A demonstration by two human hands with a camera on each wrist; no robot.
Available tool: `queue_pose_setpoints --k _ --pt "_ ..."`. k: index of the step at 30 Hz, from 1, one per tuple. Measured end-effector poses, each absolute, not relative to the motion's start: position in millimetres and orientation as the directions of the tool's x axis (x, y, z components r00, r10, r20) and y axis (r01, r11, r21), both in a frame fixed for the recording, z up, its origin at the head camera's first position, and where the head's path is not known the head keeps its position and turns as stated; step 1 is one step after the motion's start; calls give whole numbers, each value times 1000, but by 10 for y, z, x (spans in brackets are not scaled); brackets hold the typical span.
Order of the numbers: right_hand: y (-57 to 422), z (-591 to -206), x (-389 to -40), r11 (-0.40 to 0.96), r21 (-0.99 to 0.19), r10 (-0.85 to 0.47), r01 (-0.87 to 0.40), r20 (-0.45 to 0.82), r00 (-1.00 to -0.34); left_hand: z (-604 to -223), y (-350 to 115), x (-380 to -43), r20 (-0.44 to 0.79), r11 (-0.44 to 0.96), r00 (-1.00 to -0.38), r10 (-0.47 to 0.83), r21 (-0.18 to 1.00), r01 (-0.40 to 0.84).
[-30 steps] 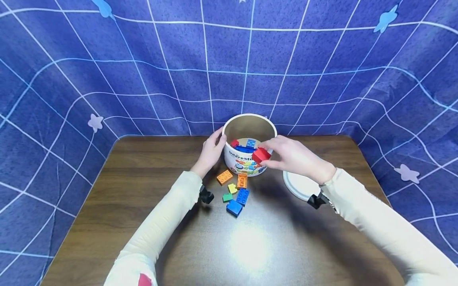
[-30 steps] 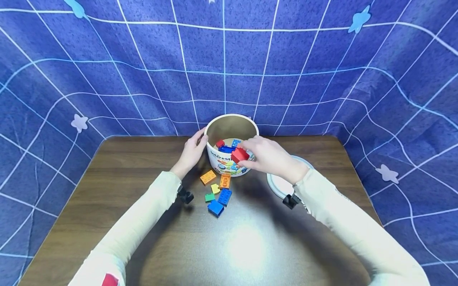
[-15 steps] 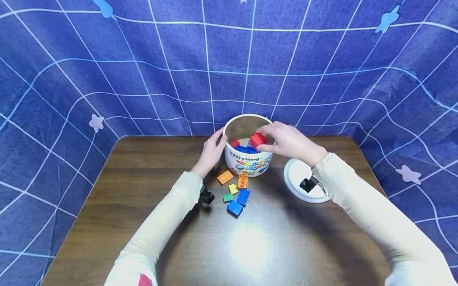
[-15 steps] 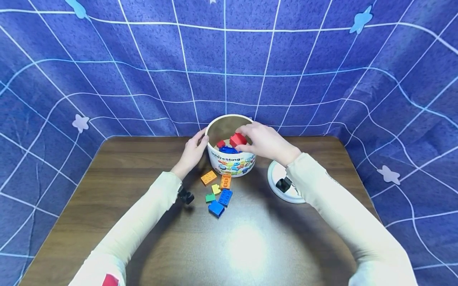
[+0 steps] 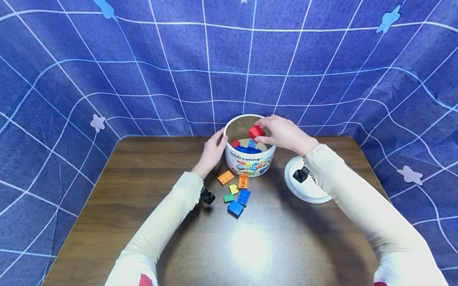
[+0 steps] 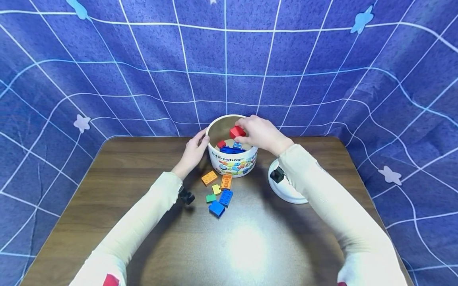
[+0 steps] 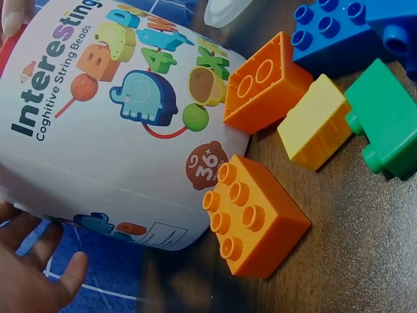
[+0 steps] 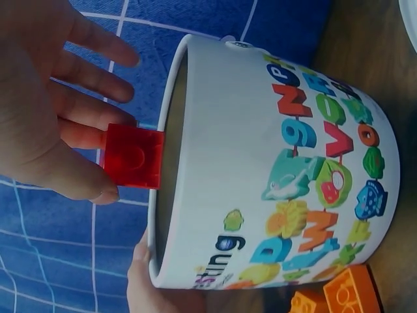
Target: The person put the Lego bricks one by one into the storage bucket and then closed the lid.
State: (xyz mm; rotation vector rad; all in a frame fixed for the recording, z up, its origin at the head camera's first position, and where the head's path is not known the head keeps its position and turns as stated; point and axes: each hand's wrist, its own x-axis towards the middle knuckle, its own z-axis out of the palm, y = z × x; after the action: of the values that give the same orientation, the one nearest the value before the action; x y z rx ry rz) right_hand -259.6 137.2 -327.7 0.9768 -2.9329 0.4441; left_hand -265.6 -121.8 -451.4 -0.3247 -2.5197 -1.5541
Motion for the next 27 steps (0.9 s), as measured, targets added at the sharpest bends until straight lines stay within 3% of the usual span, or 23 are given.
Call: queue_pose_setpoints --k 27 --pt "1217 -3340 -2772 759 -238 -606 -606 83 -791 -4512 -1213 -2650 222 419 -970 102 875 244"
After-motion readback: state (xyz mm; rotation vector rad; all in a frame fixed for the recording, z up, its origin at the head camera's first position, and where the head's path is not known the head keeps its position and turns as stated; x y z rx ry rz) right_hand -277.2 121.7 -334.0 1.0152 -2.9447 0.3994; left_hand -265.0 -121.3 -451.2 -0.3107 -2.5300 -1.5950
